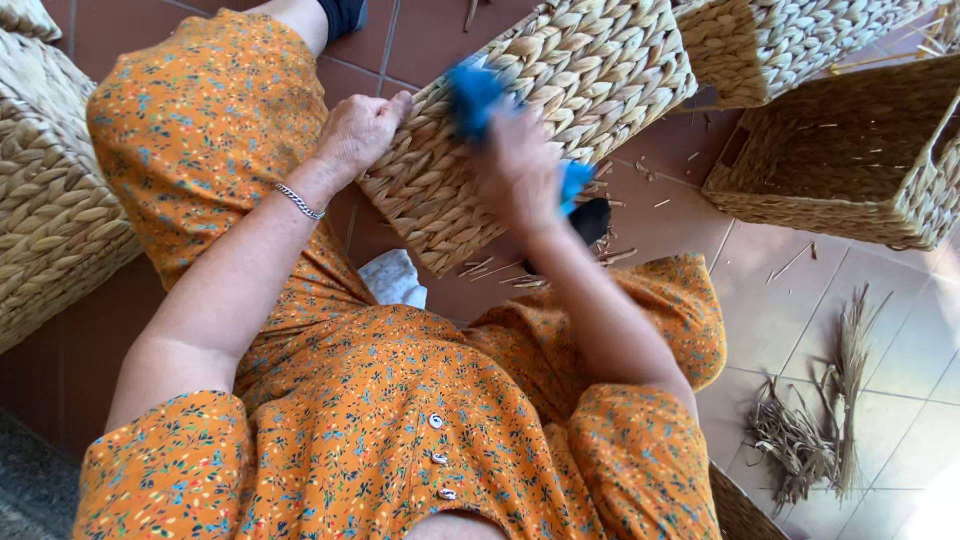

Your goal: The person sits on the floor and wipes woven water-hyacinth storage baskets one at a time with a blue cloth, turning each basket to wipe its sides and edges, then sets it aside and picks up the next basket.

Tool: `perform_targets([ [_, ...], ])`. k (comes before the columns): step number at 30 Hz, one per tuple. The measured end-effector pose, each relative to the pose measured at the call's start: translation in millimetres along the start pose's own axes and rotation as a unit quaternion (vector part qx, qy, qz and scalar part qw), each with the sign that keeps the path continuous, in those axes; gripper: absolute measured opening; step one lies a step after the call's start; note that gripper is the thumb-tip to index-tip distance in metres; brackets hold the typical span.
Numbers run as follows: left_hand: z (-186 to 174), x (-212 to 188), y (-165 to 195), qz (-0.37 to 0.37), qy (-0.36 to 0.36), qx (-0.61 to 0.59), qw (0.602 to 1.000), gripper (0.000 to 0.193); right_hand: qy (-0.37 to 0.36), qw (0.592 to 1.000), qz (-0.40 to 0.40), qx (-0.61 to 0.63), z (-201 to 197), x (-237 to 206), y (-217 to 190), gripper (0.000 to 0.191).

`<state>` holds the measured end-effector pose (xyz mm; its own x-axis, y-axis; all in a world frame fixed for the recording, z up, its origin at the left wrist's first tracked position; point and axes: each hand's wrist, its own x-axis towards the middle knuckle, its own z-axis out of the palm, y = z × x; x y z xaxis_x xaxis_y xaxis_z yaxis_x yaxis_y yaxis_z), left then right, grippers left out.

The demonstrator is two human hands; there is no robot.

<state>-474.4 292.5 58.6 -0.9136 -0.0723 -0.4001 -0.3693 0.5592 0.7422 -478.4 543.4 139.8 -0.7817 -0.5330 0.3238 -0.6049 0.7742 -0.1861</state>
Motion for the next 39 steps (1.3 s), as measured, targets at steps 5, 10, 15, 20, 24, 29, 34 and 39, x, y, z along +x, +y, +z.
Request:
perform_targets([
  [5, -0.3, -4.9, -1.7, -0.015, -0.031, -0.067, 0.997, 0.059, -0.153, 0.979, -0.074, 0.115, -6.5, -36.7, -60.0, 0.065],
  [10, 0.1, -7.2, 3.5, 0.042, 0.002, 0.003, 0.999, 0.056, -0.119, 0.992, 0.012, 0.040, 6.1, -5.7, 77.1, 0.068],
  [15, -3.3, -6.9, 8.3, -0.031, -0.048, 0.011, 0.998, 0.060, 0.020, 0.968, 0.221, -0.118, -14.0, 27.2, 201.6, 0.058],
  [20, -13.0, -6.5, 3.1, -0.068, -0.030, -0.045, 0.996, 0.066, -0.020, 0.992, 0.124, -0.005, 1.3, 19.0, 133.1, 0.034],
  [24, -16.8, -9.6, -2.5, -0.076, -0.041, -0.114, 0.990, 0.067, -0.223, 0.970, -0.047, 0.088, 2.2, -8.0, -0.7, 0.053],
  [29, -12.6, -17.8, -5.0, -0.021, 0.031, 0.058, 0.998, 0.061, -0.142, 0.962, -0.188, 0.139, -5.1, 3.6, 1.2, 0.054],
  [34, -6.0, -16.1, -5.5, 0.034, 0.069, 0.067, 0.995, 0.058, 0.004, 0.998, 0.052, -0.018, 3.9, 48.9, 146.0, 0.055],
  [39, -2.9, -16.3, -9.0, 0.021, 0.069, 0.087, 0.994, 0.061, 0.033, 0.958, 0.276, -0.069, 0.3, 62.9, 192.3, 0.044],
])
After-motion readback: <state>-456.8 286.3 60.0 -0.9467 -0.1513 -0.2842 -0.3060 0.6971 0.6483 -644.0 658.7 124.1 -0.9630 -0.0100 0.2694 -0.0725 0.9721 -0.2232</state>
